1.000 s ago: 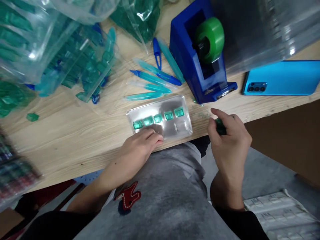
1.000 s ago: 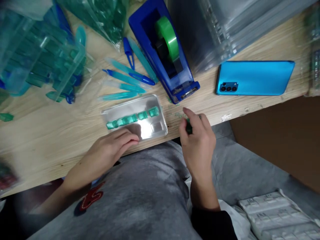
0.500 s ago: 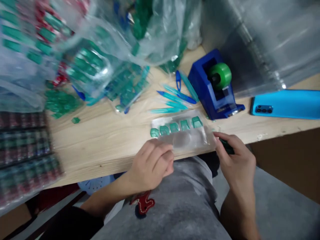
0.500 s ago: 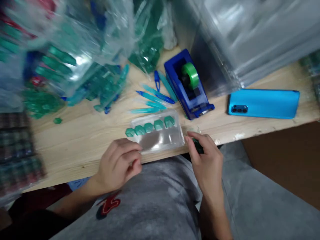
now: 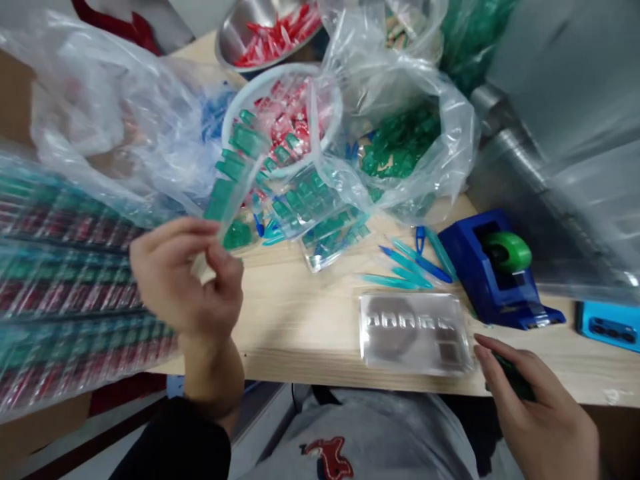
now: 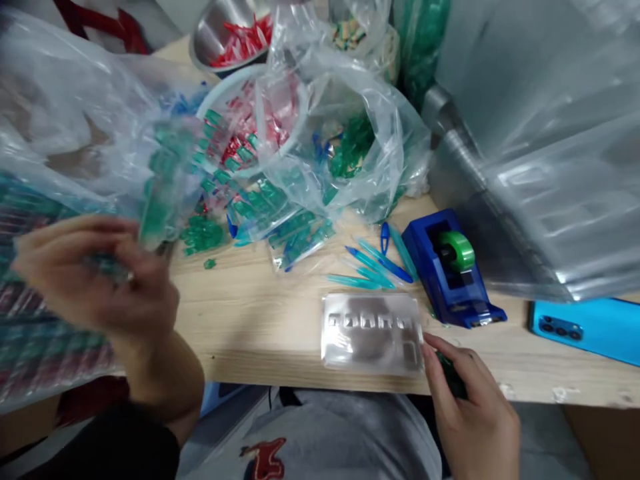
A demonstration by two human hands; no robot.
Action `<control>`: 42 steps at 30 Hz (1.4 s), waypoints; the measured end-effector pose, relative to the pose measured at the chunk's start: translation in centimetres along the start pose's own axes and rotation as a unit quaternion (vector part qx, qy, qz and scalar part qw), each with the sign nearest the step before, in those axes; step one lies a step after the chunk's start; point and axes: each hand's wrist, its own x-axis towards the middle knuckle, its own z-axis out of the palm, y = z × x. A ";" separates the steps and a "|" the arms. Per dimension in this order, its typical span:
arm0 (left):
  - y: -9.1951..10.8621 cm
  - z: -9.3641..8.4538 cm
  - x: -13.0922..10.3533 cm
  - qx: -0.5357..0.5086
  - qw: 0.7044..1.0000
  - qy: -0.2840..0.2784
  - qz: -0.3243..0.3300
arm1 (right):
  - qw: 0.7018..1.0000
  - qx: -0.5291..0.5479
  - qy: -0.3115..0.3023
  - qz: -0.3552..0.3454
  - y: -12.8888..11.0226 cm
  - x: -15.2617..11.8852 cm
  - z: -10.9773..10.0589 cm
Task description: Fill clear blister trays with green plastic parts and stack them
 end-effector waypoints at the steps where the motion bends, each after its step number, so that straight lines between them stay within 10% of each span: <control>1: -0.9 0.8 1.4 0.064 0.995 0.072 0.040 | 1.000 -0.001 -0.003 -0.008 -0.1 0.1 0.1; 7: -5.5 7.4 7.1 0.065 0.997 -0.004 0.047 | 0.999 0.020 -0.016 0.020 -0.1 -0.3 0.1; 11: -5.5 8.2 6.7 0.046 0.998 0.017 0.039 | 0.976 0.143 -0.066 0.148 -0.8 -0.4 0.1; 16: 0.5 6.5 2.4 -0.078 0.997 0.025 0.001 | 0.769 0.509 -0.186 0.339 -5.0 0.3 1.4; 20: 7.0 5.2 -1.9 -0.266 0.944 -0.195 0.025 | 0.672 0.616 -0.254 0.323 -7.1 0.7 2.6; 25: 10.5 4.7 -4.2 -0.349 0.859 -0.373 0.023 | 0.737 0.556 -0.297 0.243 -7.7 -0.2 1.9; 34: 10.4 5.0 -4.2 -0.364 0.862 -0.353 -0.005 | 0.872 0.387 -0.285 0.092 -7.7 -0.6 1.1; 42: 11.2 5.0 -4.0 -0.350 0.858 -0.372 -0.061 | 0.909 0.304 -0.279 0.055 -7.3 -1.2 1.6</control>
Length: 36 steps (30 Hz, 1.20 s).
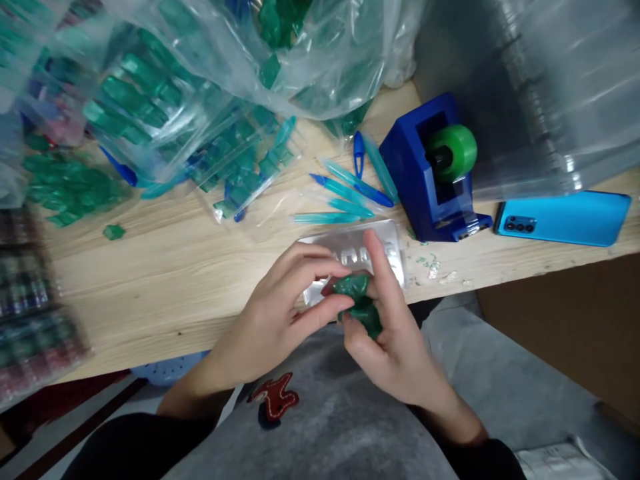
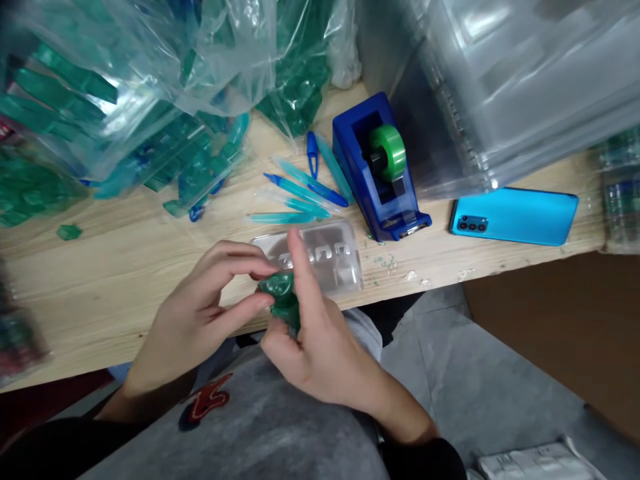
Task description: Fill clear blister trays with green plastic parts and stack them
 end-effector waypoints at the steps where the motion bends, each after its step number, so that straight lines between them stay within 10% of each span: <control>1: 0.0 0.0 0.1 0.005 1.000 -0.002 0.000 | 1.000 -0.013 0.006 0.001 0.0 0.1 -0.1; 10: -0.5 0.7 -0.3 -0.042 0.999 0.031 -0.011 | 0.988 -0.121 0.021 -0.088 -0.1 0.4 -0.6; 22: -2.4 0.1 -2.0 -0.171 0.976 -0.115 -0.074 | 0.997 -0.059 -0.052 -0.015 1.6 0.3 -0.7; 36: -4.1 1.7 -3.4 -0.046 0.993 0.063 -0.090 | 0.993 -0.062 0.002 0.099 1.6 2.0 1.3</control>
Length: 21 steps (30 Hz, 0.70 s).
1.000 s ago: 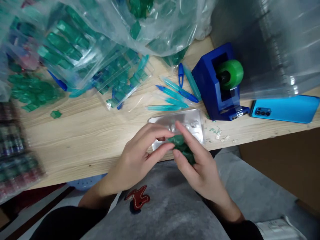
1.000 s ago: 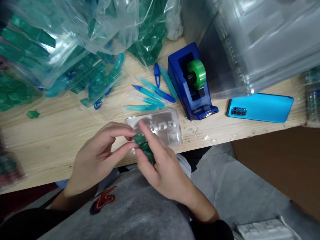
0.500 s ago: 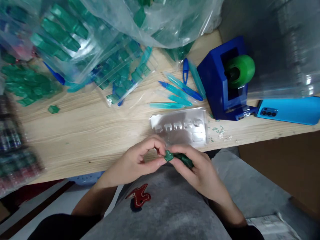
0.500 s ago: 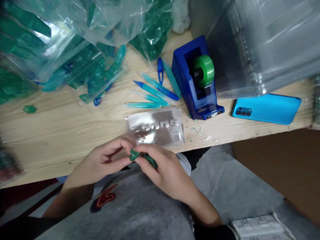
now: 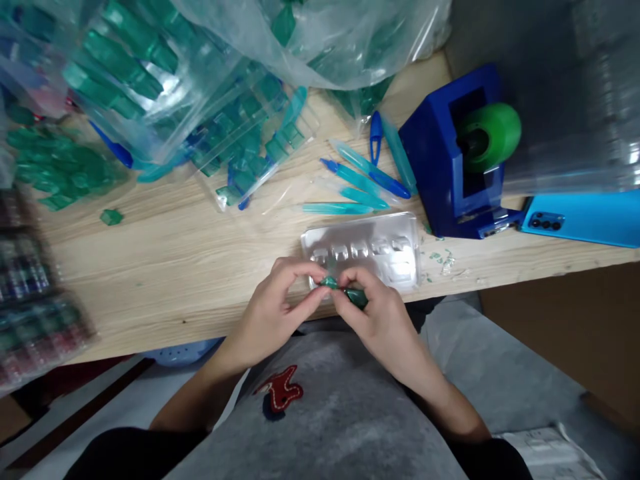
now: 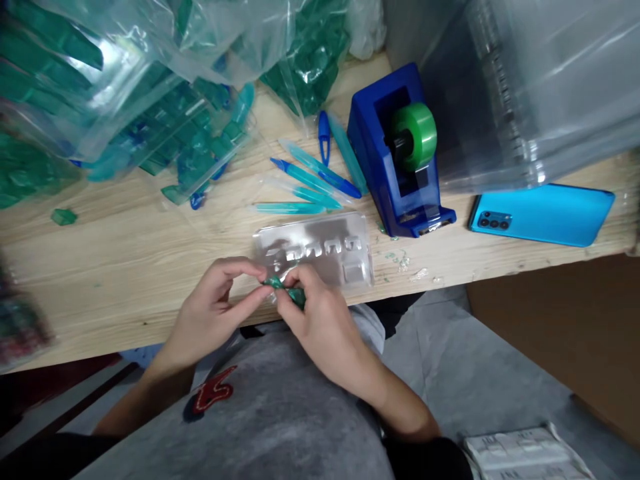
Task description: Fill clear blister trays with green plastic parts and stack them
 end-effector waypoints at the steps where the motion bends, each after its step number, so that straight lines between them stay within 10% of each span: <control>1: -0.1 0.1 0.1 0.001 1.000 0.006 -0.006 | 1.000 -0.009 0.005 0.004 0.1 0.1 0.0; 7: 0.5 1.2 1.1 0.032 0.999 -0.027 -0.006 | 0.999 -0.002 0.054 0.002 1.1 -0.2 -0.7; 14: 0.4 1.0 1.7 0.020 0.992 0.114 -0.043 | 0.997 -0.002 0.071 0.011 1.2 -0.1 -0.7; 21: 1.4 -0.7 1.5 -0.210 0.975 0.007 -0.068 | 0.980 0.188 -0.066 0.013 0.6 1.2 -0.3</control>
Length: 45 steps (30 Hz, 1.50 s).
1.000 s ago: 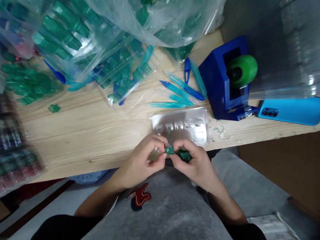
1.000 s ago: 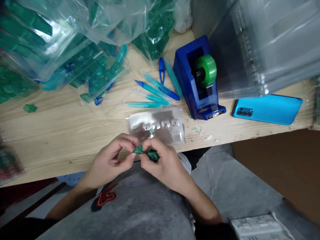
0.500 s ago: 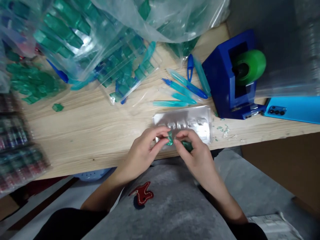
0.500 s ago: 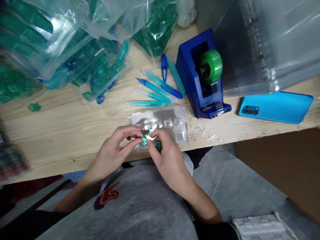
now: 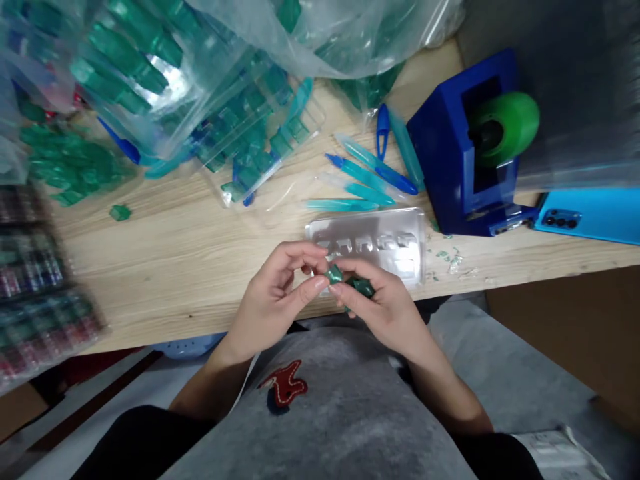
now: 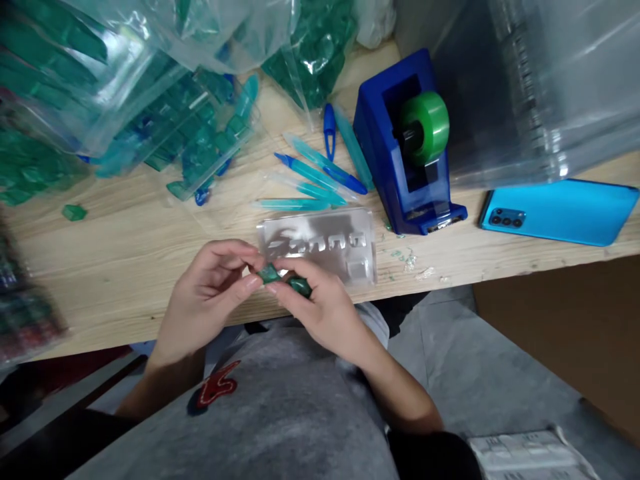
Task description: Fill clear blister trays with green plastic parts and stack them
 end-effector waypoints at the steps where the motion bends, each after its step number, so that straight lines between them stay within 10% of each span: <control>1: 0.1 -0.2 0.0 -0.017 1.000 -0.023 -0.006 | 1.000 0.016 -0.011 0.002 -0.1 0.1 0.0; 5: 0.0 -0.8 0.2 -0.025 0.993 -0.101 -0.049 | 0.999 0.026 -0.028 -0.004 -0.1 0.2 0.4; 11: -1.5 -0.1 0.6 0.268 0.959 0.073 0.054 | 0.985 -0.138 0.104 -0.025 0.8 0.0 1.4; 17: -2.2 0.1 1.8 0.437 0.885 0.079 0.138 | 0.965 -0.211 0.153 -0.031 0.5 -0.4 1.0; 26: -3.3 -0.8 0.9 0.428 0.862 -0.026 0.269 | 0.993 0.062 0.104 -0.009 0.2 -0.8 0.3; 34: -5.8 -1.6 2.1 0.488 0.801 -0.047 0.345 | 0.947 0.317 0.021 0.046 0.4 -1.0 -0.2; 45: -2.5 -1.1 0.0 0.306 0.937 -0.079 0.150 | 0.958 0.283 0.036 0.026 0.3 -0.5 1.1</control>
